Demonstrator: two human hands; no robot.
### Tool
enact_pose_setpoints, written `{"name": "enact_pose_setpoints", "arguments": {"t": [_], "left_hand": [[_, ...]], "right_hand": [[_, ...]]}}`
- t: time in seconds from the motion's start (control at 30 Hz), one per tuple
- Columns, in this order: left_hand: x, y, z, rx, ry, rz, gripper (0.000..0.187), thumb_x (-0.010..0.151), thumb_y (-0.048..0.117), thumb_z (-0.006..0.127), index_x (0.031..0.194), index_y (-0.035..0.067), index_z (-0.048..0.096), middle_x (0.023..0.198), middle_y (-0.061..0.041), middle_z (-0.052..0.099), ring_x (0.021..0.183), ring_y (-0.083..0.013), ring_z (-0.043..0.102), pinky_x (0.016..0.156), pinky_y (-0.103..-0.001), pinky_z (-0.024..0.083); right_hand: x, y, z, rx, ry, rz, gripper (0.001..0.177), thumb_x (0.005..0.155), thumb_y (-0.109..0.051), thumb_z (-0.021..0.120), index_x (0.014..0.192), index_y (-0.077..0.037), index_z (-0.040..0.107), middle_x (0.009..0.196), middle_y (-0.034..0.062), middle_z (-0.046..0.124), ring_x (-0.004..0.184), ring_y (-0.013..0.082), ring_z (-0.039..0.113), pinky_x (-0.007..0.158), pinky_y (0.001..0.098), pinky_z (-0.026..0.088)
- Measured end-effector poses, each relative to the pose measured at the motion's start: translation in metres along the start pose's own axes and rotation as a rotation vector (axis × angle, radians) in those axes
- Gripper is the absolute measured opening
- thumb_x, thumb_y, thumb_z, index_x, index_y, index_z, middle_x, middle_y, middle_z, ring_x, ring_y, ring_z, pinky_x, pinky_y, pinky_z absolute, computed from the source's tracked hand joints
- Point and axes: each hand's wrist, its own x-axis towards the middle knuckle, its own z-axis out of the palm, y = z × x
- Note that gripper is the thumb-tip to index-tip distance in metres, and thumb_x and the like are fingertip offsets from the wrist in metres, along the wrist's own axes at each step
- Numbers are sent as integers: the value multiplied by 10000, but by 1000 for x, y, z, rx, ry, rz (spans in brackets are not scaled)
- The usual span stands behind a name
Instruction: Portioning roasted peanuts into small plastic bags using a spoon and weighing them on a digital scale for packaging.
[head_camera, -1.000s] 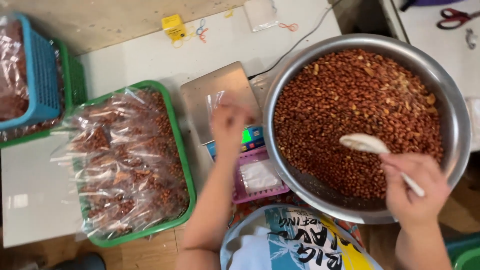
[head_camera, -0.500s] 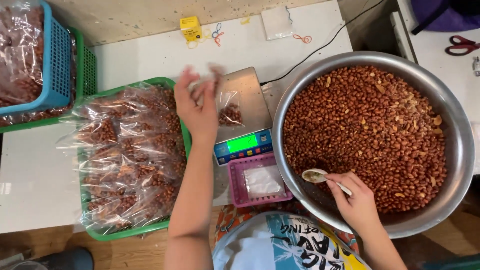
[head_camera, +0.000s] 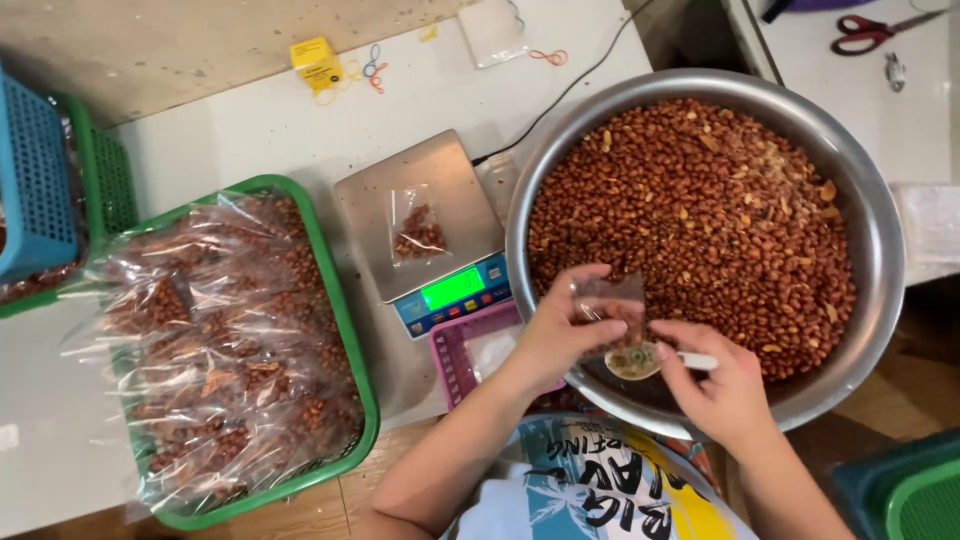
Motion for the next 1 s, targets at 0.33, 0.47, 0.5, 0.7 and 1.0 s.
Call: {"name": "enact_pose_setpoints", "arguments": {"t": [0.33, 0.47, 0.5, 0.7, 1.0], "left_hand": [[7, -39, -10, 135, -89, 124, 614, 899, -34, 664, 1484, 109, 542, 1170, -212, 717, 1018, -182, 687, 865, -312, 617], [9, -38, -13, 178, -107, 115, 648, 901, -17, 634, 1522, 121, 507, 1173, -204, 714, 1030, -170, 669, 893, -319, 599], [9, -38, -13, 184, -125, 120, 650, 908, -27, 623, 1530, 113, 498, 1181, -214, 710, 1035, -179, 662, 898, -320, 594], [9, -33, -10, 169, -191, 102, 709, 885, -88, 531, 1569, 23, 384, 1234, -295, 663, 1108, -258, 628, 947, -360, 561], [9, -36, -10, 126, -266, 91, 744, 891, -139, 431, 1607, -6, 280, 1285, -347, 620, 1210, -329, 610, 993, -382, 533]], "right_hand": [[22, -43, -9, -94, -69, -87, 306, 915, -61, 642, 1166, -187, 764, 686, 74, 702, 534, 272, 666, 523, 368, 574], [20, -37, -9, -110, -70, -95, 329, 903, -76, 656, 1191, -200, 755, 693, 74, 695, 557, 281, 669, 513, 381, 573], [20, -37, -10, -126, -84, -88, 300, 913, -110, 655, 1176, -212, 757, 679, 51, 681, 550, 260, 662, 509, 361, 566], [18, -38, -11, -155, -156, -99, 254, 894, -130, 652, 1108, -210, 763, 662, 41, 663, 561, 264, 669, 512, 361, 565], [20, -45, -20, -181, -195, -81, 206, 913, -151, 644, 1063, -216, 769, 634, 21, 633, 567, 244, 664, 530, 338, 567]]}}
